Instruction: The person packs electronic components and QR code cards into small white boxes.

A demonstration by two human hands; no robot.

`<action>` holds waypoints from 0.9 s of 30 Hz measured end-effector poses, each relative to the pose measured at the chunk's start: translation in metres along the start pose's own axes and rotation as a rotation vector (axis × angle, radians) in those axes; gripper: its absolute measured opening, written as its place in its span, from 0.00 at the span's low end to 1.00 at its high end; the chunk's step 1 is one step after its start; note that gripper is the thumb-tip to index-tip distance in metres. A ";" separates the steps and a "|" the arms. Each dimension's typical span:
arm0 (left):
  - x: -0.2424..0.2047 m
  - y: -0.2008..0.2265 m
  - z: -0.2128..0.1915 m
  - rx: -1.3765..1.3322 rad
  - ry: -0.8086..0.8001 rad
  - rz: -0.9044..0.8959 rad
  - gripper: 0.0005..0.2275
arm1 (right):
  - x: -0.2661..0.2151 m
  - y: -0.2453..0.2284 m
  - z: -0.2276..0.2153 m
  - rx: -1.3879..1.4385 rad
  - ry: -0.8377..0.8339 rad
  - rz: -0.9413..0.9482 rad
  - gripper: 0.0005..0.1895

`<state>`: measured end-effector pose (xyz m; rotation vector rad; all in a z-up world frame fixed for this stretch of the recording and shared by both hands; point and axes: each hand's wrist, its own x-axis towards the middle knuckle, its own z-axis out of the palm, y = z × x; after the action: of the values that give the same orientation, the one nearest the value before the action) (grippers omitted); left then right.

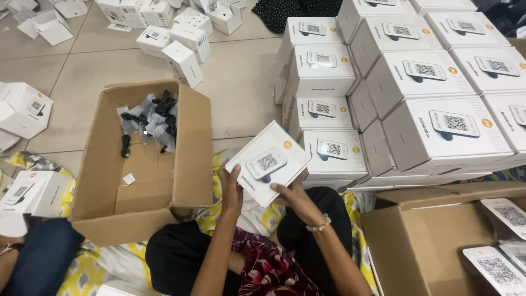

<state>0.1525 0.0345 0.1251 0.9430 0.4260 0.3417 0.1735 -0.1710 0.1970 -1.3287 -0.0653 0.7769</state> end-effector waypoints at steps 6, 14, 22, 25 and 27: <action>0.053 0.022 0.166 0.314 -0.570 0.016 0.55 | 0.011 -0.097 -0.047 0.164 0.374 -0.317 0.56; 0.154 -0.097 0.215 0.671 -0.573 0.099 0.53 | 0.079 -0.060 -0.141 -0.255 0.471 -0.240 0.48; 0.135 -0.067 0.213 0.893 -0.542 0.041 0.57 | 0.093 -0.024 -0.125 -0.357 0.572 -0.480 0.53; 0.125 -0.052 0.200 0.951 -0.566 0.004 0.60 | 0.074 -0.021 -0.100 -0.005 0.510 -0.511 0.50; 0.119 -0.057 0.180 0.943 -0.688 -0.061 0.58 | 0.075 -0.001 -0.094 0.017 0.545 -0.582 0.44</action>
<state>0.3495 -0.0675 0.1466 1.8710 -0.0543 -0.2913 0.2734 -0.2098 0.1434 -1.3695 -0.0087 -0.0840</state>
